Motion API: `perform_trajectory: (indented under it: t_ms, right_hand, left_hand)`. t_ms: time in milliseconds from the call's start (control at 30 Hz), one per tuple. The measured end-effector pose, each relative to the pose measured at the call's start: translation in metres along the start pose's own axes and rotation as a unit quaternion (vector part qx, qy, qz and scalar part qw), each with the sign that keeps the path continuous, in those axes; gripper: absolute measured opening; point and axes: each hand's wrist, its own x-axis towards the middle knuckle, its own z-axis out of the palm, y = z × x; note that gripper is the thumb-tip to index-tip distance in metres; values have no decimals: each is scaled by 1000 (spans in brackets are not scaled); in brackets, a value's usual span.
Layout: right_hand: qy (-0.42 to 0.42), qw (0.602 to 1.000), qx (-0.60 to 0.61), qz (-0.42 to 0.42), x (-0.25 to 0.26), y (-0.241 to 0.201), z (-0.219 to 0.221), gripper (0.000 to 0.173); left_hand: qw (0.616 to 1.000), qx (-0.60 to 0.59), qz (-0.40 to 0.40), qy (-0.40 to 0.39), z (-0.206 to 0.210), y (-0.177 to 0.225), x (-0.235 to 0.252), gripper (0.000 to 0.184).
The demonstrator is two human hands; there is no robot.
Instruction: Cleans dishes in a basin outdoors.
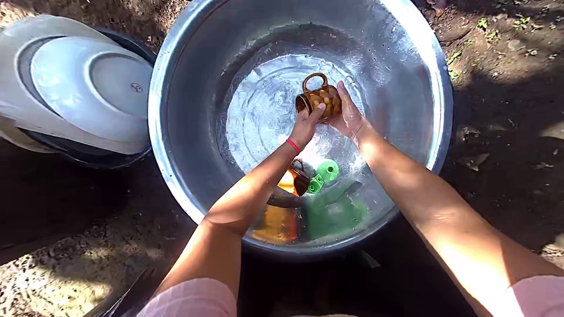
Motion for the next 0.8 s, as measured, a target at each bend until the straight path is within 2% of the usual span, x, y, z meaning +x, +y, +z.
perform_trajectory:
  t_ms: [33,67,100,133,167,200,233,300,333,367,400,433,467,500,533,567,600,633,667,700,733,767,800]
  right_hand:
    - [18,1000,-14,-14,0,-1,5,58]
    - [26,999,-33,-5,0,-5,6,54]
    - [34,998,-51,21,1,-9,4,54]
    - [49,996,-65,48,1,-11,1,54]
    - [68,994,-63,64,3,-11,-5,56]
    - [99,992,-47,67,4,-9,-12,56]
    - [140,988,-23,59,4,-8,-19,57]
    - [218,976,14,19,8,-2,-30,57]
    - [237,971,22,-9,11,4,-33,57]
    - [250,967,29,-33,14,13,-32,56]
    - [255,965,36,-54,18,25,-28,55]
    - [248,965,41,-71,23,35,-24,55]
    - [230,970,38,-73,26,43,-18,56]
    - [212,975,38,-56,26,46,-11,57]
    - [199,979,36,-29,24,41,-5,57]
    - [189,981,41,10,20,32,0,56]
    - [168,983,51,48,17,22,1,54]
    - [149,985,46,76,15,13,0,53]
    - [131,988,21,77,11,5,3,55]
    - [120,992,-37,34,8,1,10,54]
    - [117,985,-121,-38,5,1,16,50]
    - [113,966,-202,-118,5,1,20,46]
    - [117,940,-257,-189,4,1,24,44]
  left_hand:
    - [996,75,33,-28,-3,-7,1,43]
    - [960,244,103,-86,-14,-16,4,51]
    - [885,405,183,-135,-28,-26,10,51]
    - [816,496,252,-160,-44,-37,15,45]
    - [769,533,321,-144,-61,-50,17,39]
    - [763,543,334,-108,-78,-61,15,38]
    - [790,535,296,-34,-92,-73,6,37]
    - [874,431,128,185,-99,-92,-6,37]
    - [908,310,35,279,-90,-93,-4,39]
    - [921,140,-30,362,-73,-87,2,38]
    - [909,-50,-69,408,-49,-75,11,37]
    - [892,-204,-109,389,-28,-60,20,40]
    - [886,-284,-149,334,-8,-46,23,43]
    - [904,-272,-164,288,10,-33,23,48]
    - [948,-183,-140,218,20,-24,19,51]
    - [986,-39,-94,134,21,-20,14,48]
    - [992,110,-51,40,13,-17,9,47]
    - [972,232,-4,-38,1,-17,8,49]
    - [950,297,43,-79,-10,-20,9,48]
    - [953,289,58,-74,-17,-22,10,47]
    - [978,205,38,-29,-15,-22,10,44]
    - [997,74,6,30,-9,-17,12,40]
    - [995,-51,-21,81,-3,-7,12,39]
